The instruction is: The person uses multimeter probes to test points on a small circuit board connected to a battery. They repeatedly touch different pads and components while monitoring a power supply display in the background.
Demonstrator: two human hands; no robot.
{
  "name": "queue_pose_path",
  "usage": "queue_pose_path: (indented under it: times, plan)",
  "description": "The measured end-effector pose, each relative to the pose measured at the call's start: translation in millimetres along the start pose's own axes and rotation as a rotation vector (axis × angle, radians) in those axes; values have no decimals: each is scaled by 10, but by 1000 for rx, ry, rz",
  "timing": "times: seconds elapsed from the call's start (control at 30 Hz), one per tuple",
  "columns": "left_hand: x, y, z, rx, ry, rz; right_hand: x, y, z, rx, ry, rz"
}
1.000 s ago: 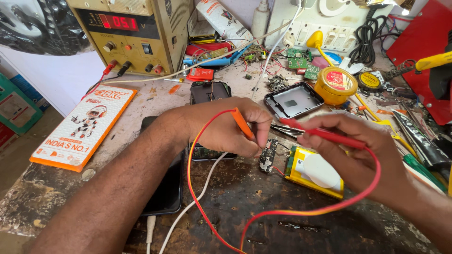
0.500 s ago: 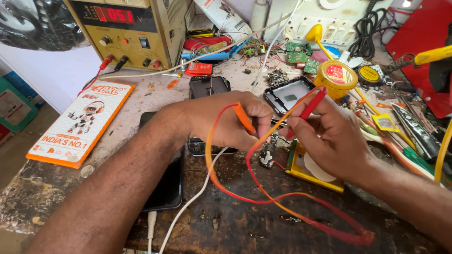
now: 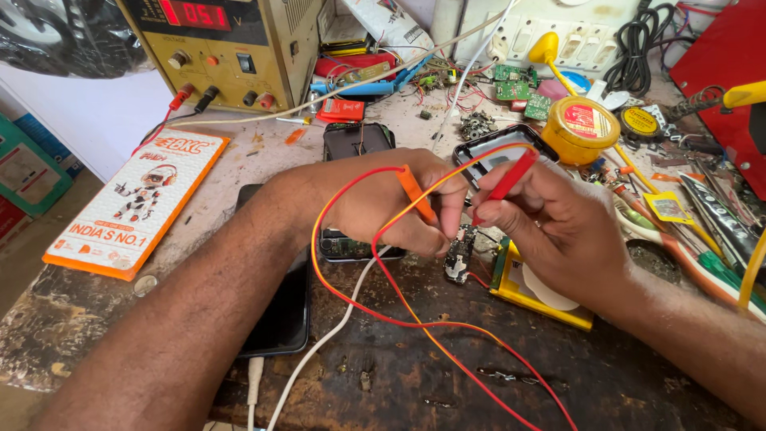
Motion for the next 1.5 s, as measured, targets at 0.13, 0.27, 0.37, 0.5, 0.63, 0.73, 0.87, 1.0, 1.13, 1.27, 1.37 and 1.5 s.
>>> queue_pose_path:
  times: [0.13, 0.27, 0.37, 0.5, 0.63, 0.73, 0.87, 1.0, 1.13, 1.27, 1.37, 1.5]
  plan:
    - [-15, -11, -7, -14, -6, -29, -38, -1, 20, -26, 3, 80]
    - [4, -15, 4, -18, -89, -41, -41, 3, 29, -29, 0, 57]
    - [-32, -18, 3, -33, -46, -57, -10, -6, 39, -42, -24, 129]
    - [-53, -18, 3, -42, -45, -34, 0, -3, 37, -33, 2, 132]
    - [-31, -24, -8, -33, -122, -56, 36, -31, 51, -69, -5, 257]
    - [-38, -31, -14, -34, -108, -65, 67, -26, 46, -59, -38, 239]
    - [-32, -25, -33, -31, -87, -30, 109, -35, 43, -67, -56, 268]
    - [9, -26, -37, -22, -138, -28, 144, -50, 32, -83, -55, 346]
    - [6, -32, -39, -26, -128, -48, 171, -50, 31, -87, -72, 354]
    - [-8, -21, -41, -31, -113, -32, 155, -23, 38, -56, -76, 234]
    - [-1, -19, -41, -25, -139, -42, 135, -28, 37, -56, -65, 228]
    - [-5, -21, -33, -28, -132, -31, 142, -20, 35, -44, -75, 200]
Point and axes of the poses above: each hand's wrist, its own z-axis away from the middle knuckle, its own y-axis out of the palm, x = y × z, the point moved 5 cm from there along -z, towards the middle knuckle, and after that the axes turned 1 degree about -x, right-handed, at the moved point
